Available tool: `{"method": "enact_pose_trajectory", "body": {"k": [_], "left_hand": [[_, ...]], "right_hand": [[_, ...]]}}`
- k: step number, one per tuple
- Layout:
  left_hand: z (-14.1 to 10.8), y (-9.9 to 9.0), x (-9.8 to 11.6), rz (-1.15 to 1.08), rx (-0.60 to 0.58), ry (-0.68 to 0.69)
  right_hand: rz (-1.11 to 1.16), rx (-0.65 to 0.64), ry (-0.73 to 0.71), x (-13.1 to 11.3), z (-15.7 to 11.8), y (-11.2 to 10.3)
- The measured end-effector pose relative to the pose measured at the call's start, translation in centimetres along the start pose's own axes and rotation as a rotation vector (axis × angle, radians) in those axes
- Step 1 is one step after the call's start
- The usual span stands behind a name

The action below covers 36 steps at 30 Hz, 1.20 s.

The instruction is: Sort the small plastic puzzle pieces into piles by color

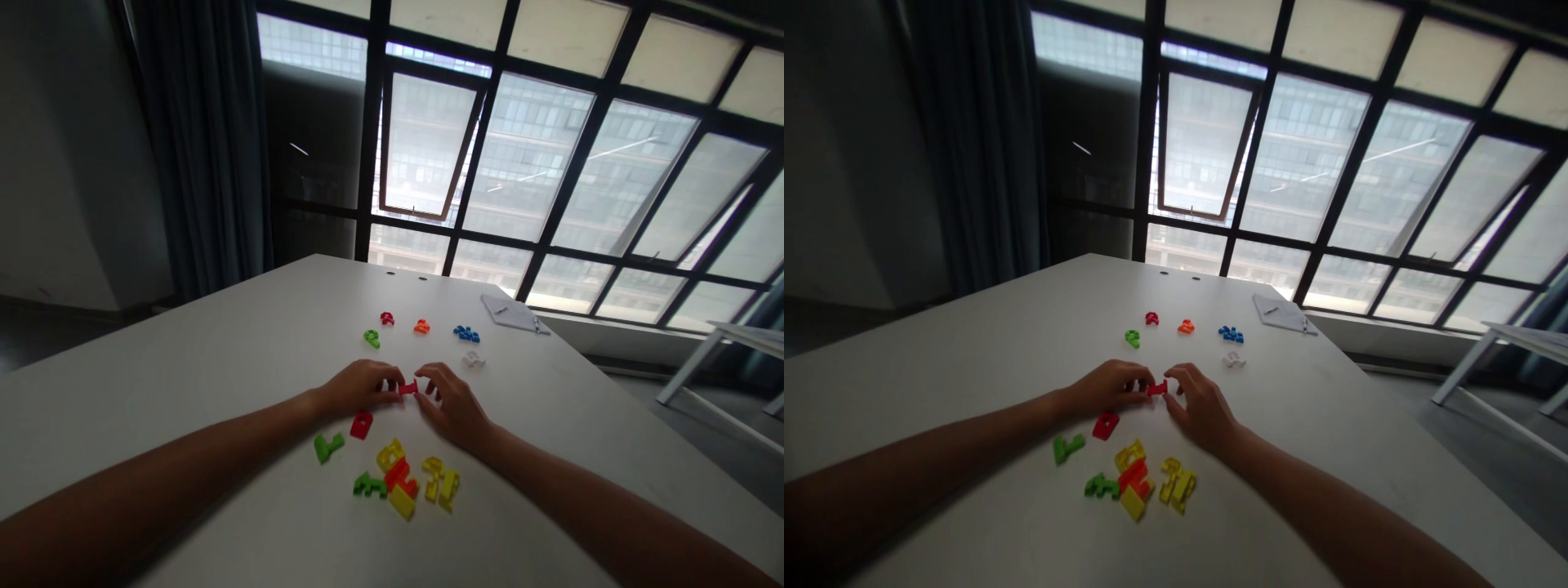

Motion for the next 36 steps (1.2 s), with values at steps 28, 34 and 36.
{"method": "enact_pose_trajectory", "body": {"k": [28,34,36], "left_hand": [[0.4,0.7,0.0,0.056,0.038,-0.173],[0.4,0.8,-0.3,0.095,0.034,-0.167],[0.4,0.9,-0.3,0.102,0.034,-0.159]], "right_hand": [[-0.138,-0.207,0.121,2.5,1.4,0.9],[-0.241,-0.286,0.234,6.5,6.4,3.4],[-0.270,-0.281,0.277,8.0,8.5,4.7]]}}
Point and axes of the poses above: each hand's wrist, its own z-axis towards the middle knuckle, its own y-axis out of the palm, x = y × z, the point moved 1 cm from there along z, towards the middle knuckle, and after that the axes turned 13 degrees about -y, right-handed, at the moved point
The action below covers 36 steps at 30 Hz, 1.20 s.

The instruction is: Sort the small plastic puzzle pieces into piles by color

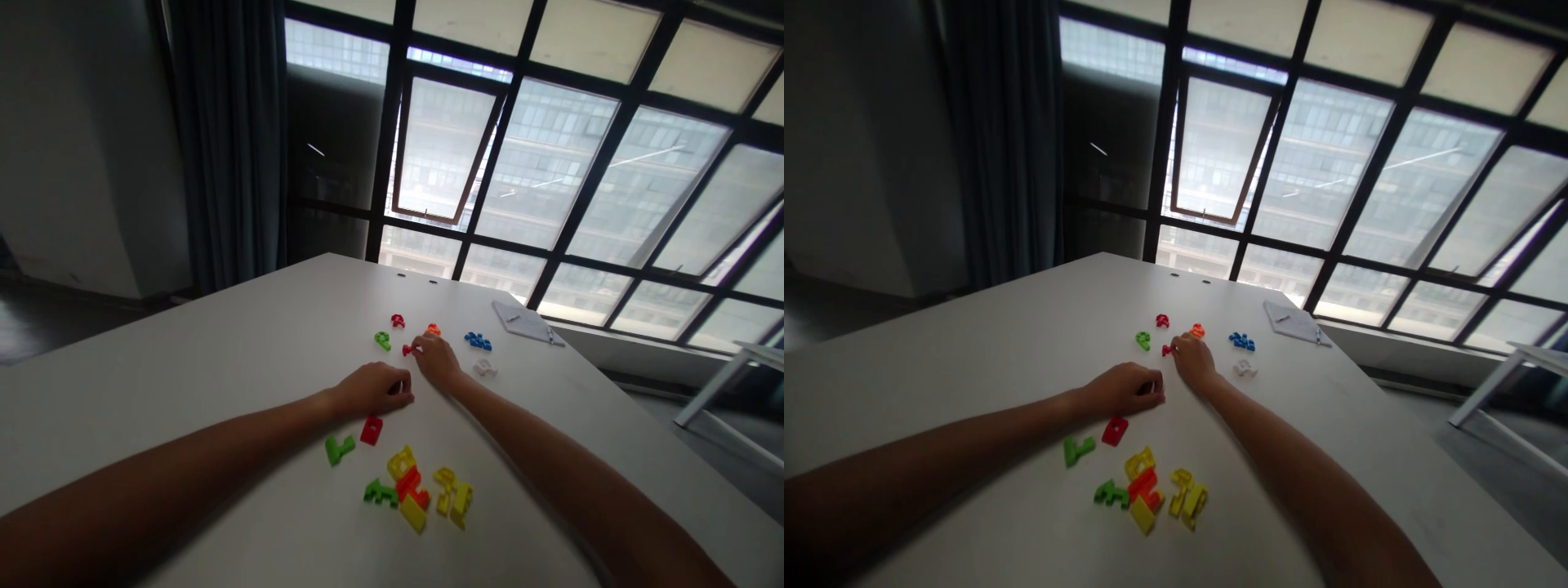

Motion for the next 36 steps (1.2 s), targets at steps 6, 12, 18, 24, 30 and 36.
{"method": "enact_pose_trajectory", "body": {"k": [6,12,18,24,30,36], "left_hand": [[0.0,0.0,0.1,0.005,-0.005,0.010],[-0.1,-0.2,0.2,-0.015,-0.029,0.002],[0.2,0.3,-0.4,-0.062,-0.024,-0.020],[1.4,0.2,-2.0,-0.404,-0.058,-0.046],[1.9,-0.4,-2.6,-0.578,-0.056,-0.090],[1.7,-0.1,-2.5,-0.555,-0.050,-0.100]], "right_hand": [[0.001,-0.007,0.117,0.9,5.5,2.5],[0.069,0.094,0.128,0.2,5.8,2.4],[0.203,0.198,-0.078,-3.4,1.7,-2.6],[0.538,-0.033,-0.520,-9.0,-5.5,-6.6],[0.469,-0.336,-0.577,-9.5,-6.1,-5.3],[0.622,-0.228,-0.327,-6.7,-7.2,-4.5]]}}
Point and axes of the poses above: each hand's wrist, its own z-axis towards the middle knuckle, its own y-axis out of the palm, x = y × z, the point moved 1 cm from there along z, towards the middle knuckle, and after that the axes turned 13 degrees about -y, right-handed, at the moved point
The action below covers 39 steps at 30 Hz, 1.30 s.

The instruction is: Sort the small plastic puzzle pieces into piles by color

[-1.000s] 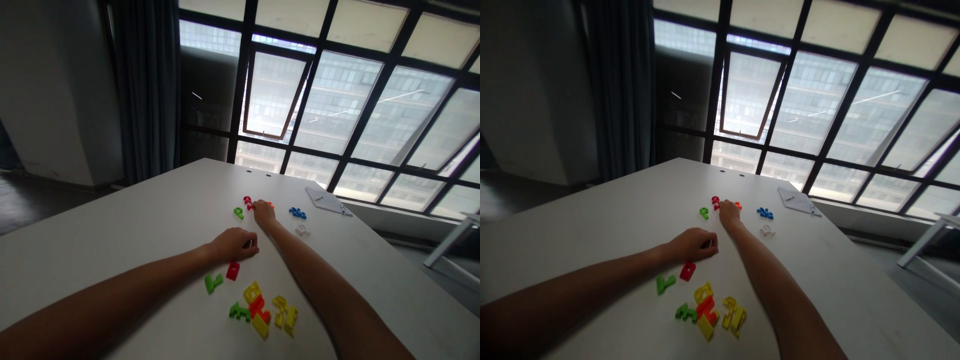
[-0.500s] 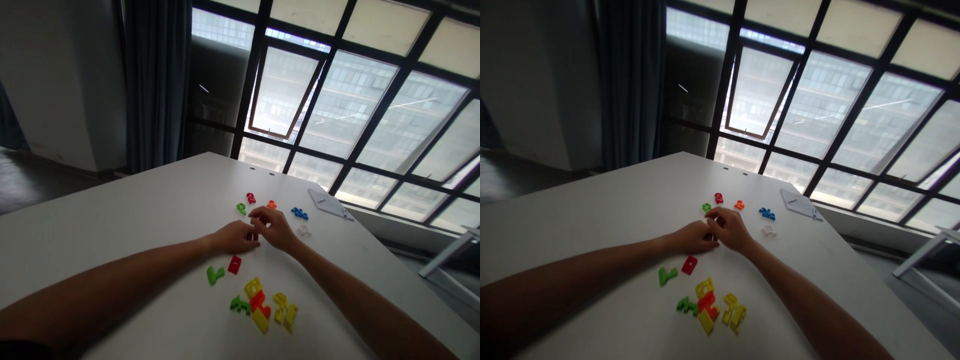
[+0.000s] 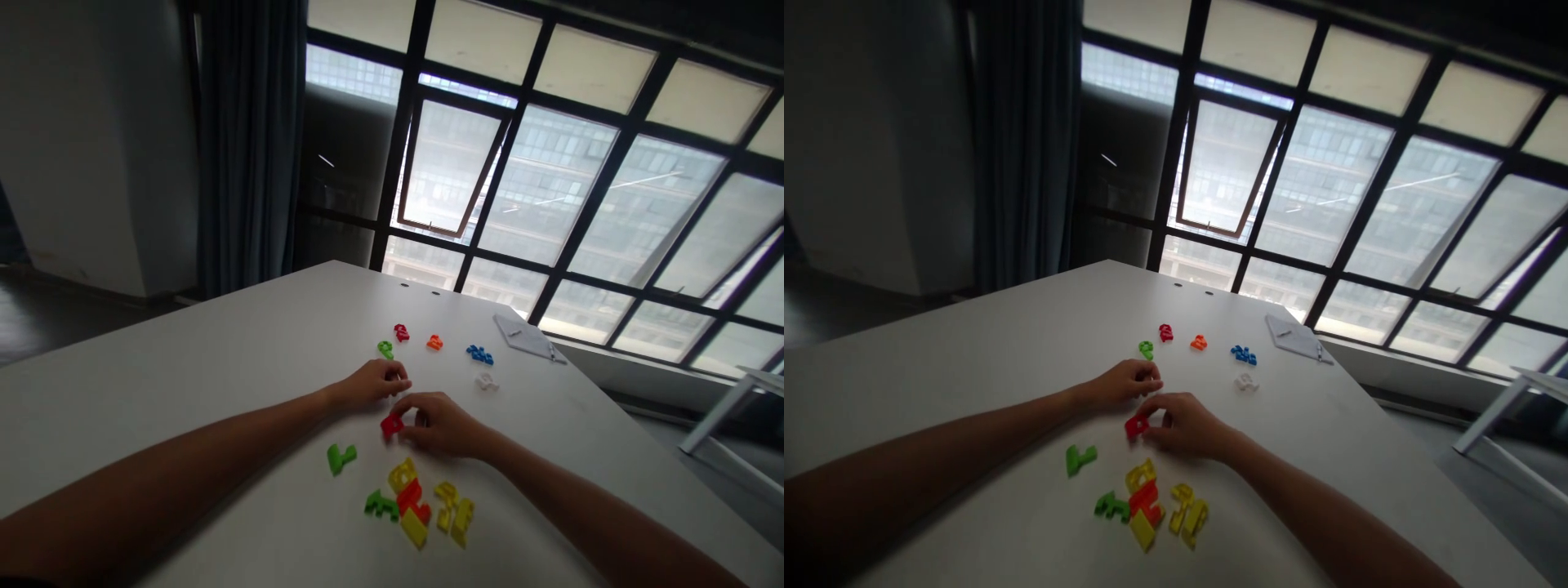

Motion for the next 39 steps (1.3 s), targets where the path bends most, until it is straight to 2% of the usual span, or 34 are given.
{"method": "enact_pose_trajectory", "body": {"k": [5,7,16,24,39], "left_hand": [[-0.7,0.5,0.6,0.084,0.003,0.037],[-1.1,0.7,0.9,0.141,-0.017,0.039],[-2.2,1.0,1.7,0.336,0.004,0.129],[-2.4,0.8,2.1,0.339,-0.020,0.139],[-2.3,0.8,2.0,0.294,-0.014,0.163]], "right_hand": [[-0.116,0.399,0.099,2.5,-2.9,-0.5],[-0.147,0.468,0.104,3.2,-3.4,-0.3],[-0.268,0.413,-0.007,2.7,-4.1,0.8],[-0.252,0.461,0.047,2.9,-4.3,0.7],[-0.296,0.493,-0.037,2.3,-4.4,0.8]]}}
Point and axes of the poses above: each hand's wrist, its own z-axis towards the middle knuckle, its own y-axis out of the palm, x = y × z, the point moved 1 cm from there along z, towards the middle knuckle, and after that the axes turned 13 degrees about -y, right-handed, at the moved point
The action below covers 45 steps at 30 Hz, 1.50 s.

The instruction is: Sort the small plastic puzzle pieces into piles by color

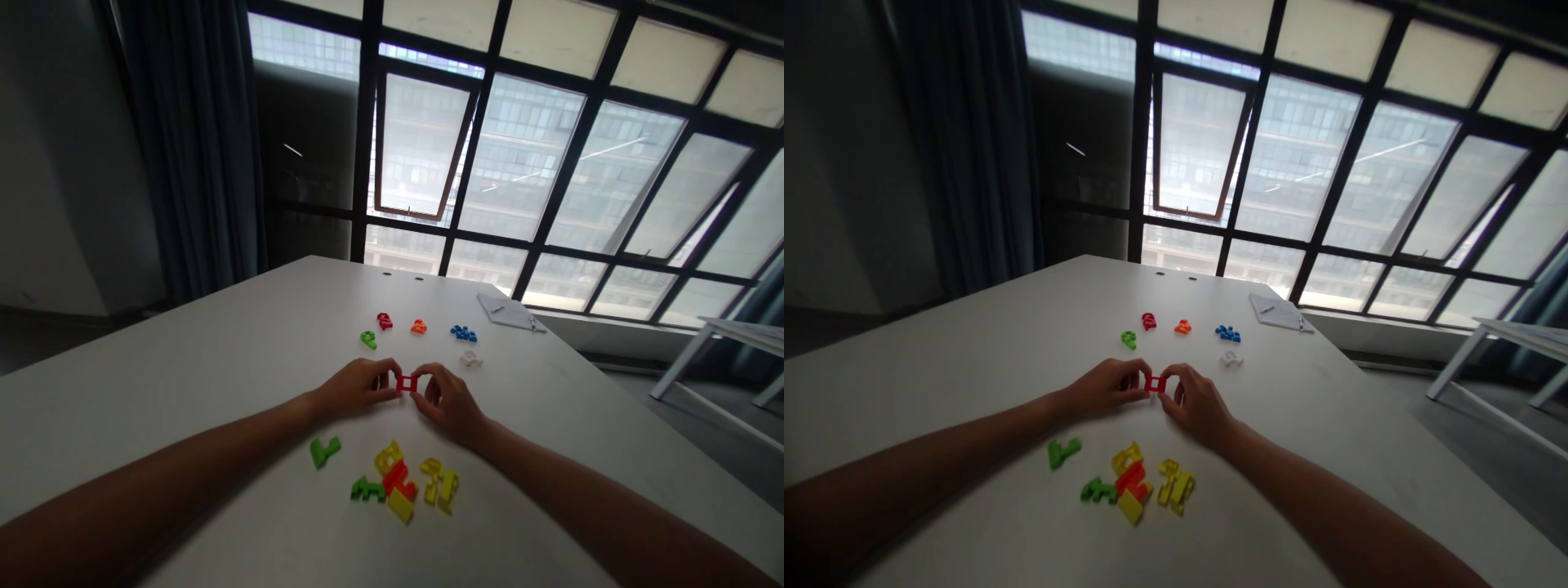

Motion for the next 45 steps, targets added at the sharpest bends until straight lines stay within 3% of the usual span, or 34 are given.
{"method": "enact_pose_trajectory", "body": {"k": [4,10,15,19,25,31,36,41,45], "left_hand": [[0.1,0.1,0.0,0.018,0.005,-0.025],[0.5,0.5,-0.1,0.211,0.054,-0.114],[0.3,0.7,0.1,0.309,0.040,-0.076],[0.3,0.7,0.2,0.303,0.046,-0.090],[0.4,0.9,-0.1,0.299,0.065,-0.091],[0.3,0.8,0.0,0.297,0.045,-0.097],[0.4,0.7,0.1,0.308,0.026,-0.105],[0.4,0.6,0.2,0.295,0.021,-0.100],[0.5,0.7,0.0,0.253,0.016,-0.129]], "right_hand": [[-0.032,0.007,0.000,0.0,0.0,0.1],[-0.170,0.094,0.122,1.0,0.3,0.1],[-0.279,-0.177,0.154,1.1,1.0,0.3],[-0.369,-0.285,0.164,1.4,2.1,0.6],[-0.552,-0.436,0.302,4.5,6.7,2.7],[-0.583,-0.439,0.420,9.0,12.0,5.7],[-0.533,-0.428,0.463,11.1,13.8,6.8],[-0.481,-0.358,0.417,10.7,14.4,5.6],[-0.429,-0.294,0.294,7.8,15.2,3.6]]}}
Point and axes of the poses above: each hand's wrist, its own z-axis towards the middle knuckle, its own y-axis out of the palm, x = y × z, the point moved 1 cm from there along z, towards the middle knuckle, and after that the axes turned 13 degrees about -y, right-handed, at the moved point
